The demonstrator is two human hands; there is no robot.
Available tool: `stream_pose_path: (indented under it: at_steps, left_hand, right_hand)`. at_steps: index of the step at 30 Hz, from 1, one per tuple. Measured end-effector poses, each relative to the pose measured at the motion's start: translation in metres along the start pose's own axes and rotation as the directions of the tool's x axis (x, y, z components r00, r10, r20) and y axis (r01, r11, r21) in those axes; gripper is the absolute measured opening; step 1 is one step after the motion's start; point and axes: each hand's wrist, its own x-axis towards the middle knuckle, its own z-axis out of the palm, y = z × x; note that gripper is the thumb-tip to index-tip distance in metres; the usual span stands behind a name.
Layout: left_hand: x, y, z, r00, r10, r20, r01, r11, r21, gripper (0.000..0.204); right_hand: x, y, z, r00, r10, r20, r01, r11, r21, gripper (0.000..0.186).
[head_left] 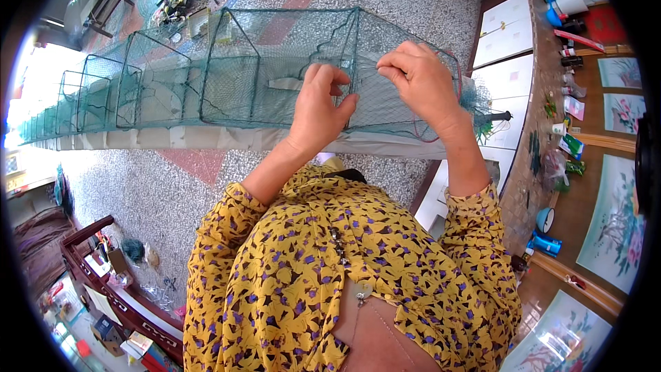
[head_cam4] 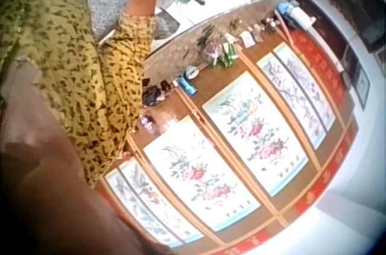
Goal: The person is repairing a green mesh fishing trap using a black net needle and string, weaving the tool through the mesh to secure or patch sections of the net.
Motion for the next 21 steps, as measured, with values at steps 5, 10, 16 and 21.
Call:
stream_pose_path:
  at_steps: [5,10,16,21]
  left_hand:
    - [-0.001,-0.004,0.000,0.995,-0.095,0.014,0.095,0.995,-0.026,0.034]
    - [0.002,-0.015,0.001,0.964,-0.252,0.082,0.259,0.961,-0.094,0.040]
    - [0.007,-0.027,0.004,0.939,-0.314,0.142,0.334,0.931,-0.150,0.048]
    - [0.007,-0.032,0.008,0.941,-0.311,0.132,0.331,0.928,-0.173,0.045]
  right_hand:
    - [-0.003,0.003,0.018,0.999,-0.041,-0.019,0.042,0.999,0.025,0.010]
    - [-0.001,0.006,0.036,0.998,0.021,-0.057,-0.008,0.977,0.213,0.011]
    - [0.012,-0.022,0.065,0.976,0.062,-0.209,0.026,0.920,0.392,0.013]
    - [0.024,-0.029,0.052,0.999,0.020,0.030,-0.023,0.995,0.095,0.011]
